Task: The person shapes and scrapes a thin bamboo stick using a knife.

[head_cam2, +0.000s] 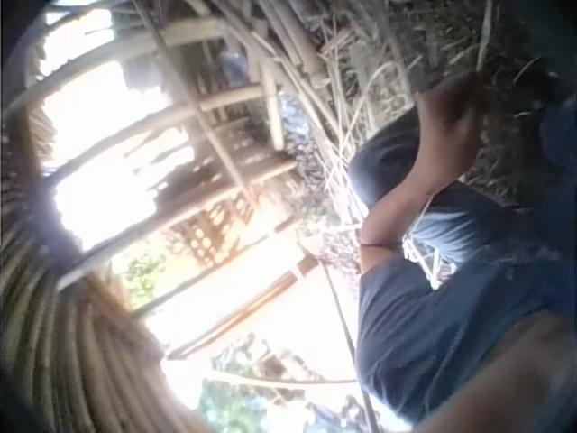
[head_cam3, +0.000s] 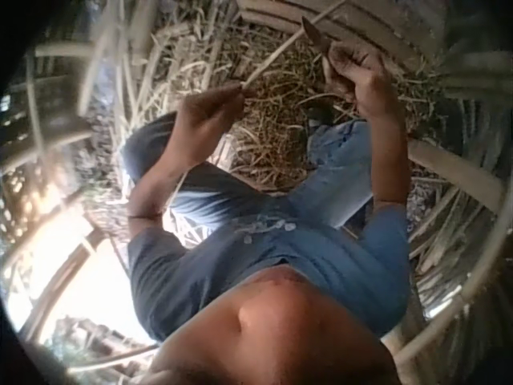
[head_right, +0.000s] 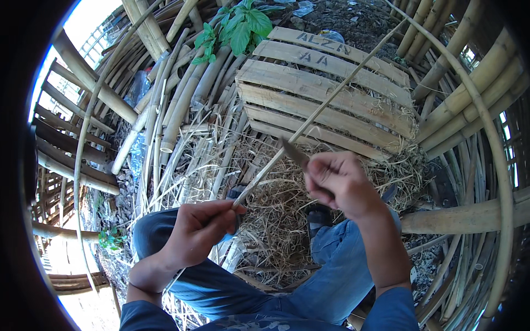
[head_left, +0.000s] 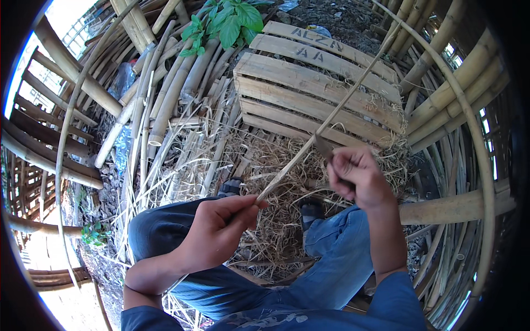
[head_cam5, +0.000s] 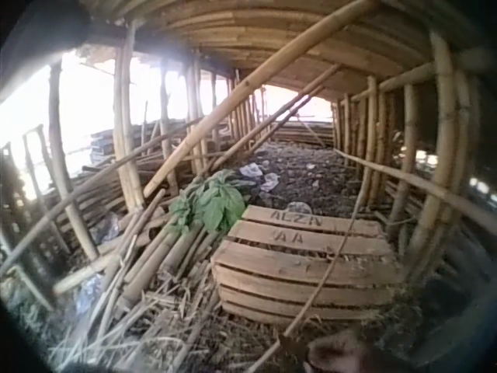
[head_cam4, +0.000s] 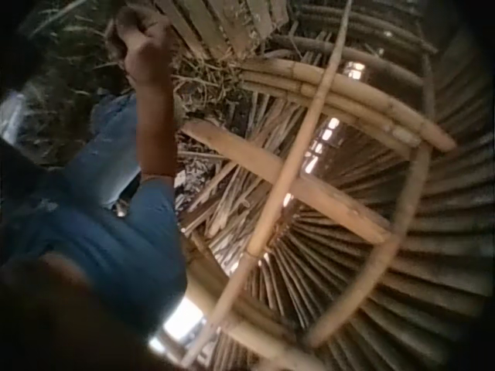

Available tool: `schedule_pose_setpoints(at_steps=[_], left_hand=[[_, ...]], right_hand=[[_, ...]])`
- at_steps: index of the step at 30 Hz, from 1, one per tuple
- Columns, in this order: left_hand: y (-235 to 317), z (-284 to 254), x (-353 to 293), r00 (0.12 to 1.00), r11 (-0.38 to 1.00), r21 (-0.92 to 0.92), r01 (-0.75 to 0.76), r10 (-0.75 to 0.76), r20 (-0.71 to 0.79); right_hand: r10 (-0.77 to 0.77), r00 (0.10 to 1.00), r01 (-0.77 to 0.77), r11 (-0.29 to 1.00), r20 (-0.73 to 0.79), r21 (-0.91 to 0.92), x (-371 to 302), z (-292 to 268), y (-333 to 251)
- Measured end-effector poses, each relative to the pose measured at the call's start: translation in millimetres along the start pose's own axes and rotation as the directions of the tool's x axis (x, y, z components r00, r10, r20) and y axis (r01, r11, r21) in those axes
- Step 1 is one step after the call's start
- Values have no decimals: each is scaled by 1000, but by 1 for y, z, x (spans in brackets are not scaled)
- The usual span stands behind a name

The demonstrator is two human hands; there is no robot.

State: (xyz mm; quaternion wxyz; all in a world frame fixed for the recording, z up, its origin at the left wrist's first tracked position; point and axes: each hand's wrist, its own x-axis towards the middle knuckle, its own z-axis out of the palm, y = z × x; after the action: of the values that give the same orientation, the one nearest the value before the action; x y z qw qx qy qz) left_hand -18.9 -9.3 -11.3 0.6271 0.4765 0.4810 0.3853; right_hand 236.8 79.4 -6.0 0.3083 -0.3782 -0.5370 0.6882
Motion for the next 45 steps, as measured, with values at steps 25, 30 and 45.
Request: schedule_pose_setpoints(at_steps=[25, 30, 45], left_hand=[[-21, 12, 5, 994, 987, 135, -82, 91, -66], [-19, 12, 4, 990, 978, 183, -95, 112, -86], [-13, 11, 2, 997, 956, 292, -23, 45, -66]], right_hand=[[120, 993, -119, 991, 17, -66, 5, 36, 8], [50, 998, -53, 996, -50, -74, 8, 21, 5], [66, 991, -68, 998, -117, -17, 12, -1, -1]])
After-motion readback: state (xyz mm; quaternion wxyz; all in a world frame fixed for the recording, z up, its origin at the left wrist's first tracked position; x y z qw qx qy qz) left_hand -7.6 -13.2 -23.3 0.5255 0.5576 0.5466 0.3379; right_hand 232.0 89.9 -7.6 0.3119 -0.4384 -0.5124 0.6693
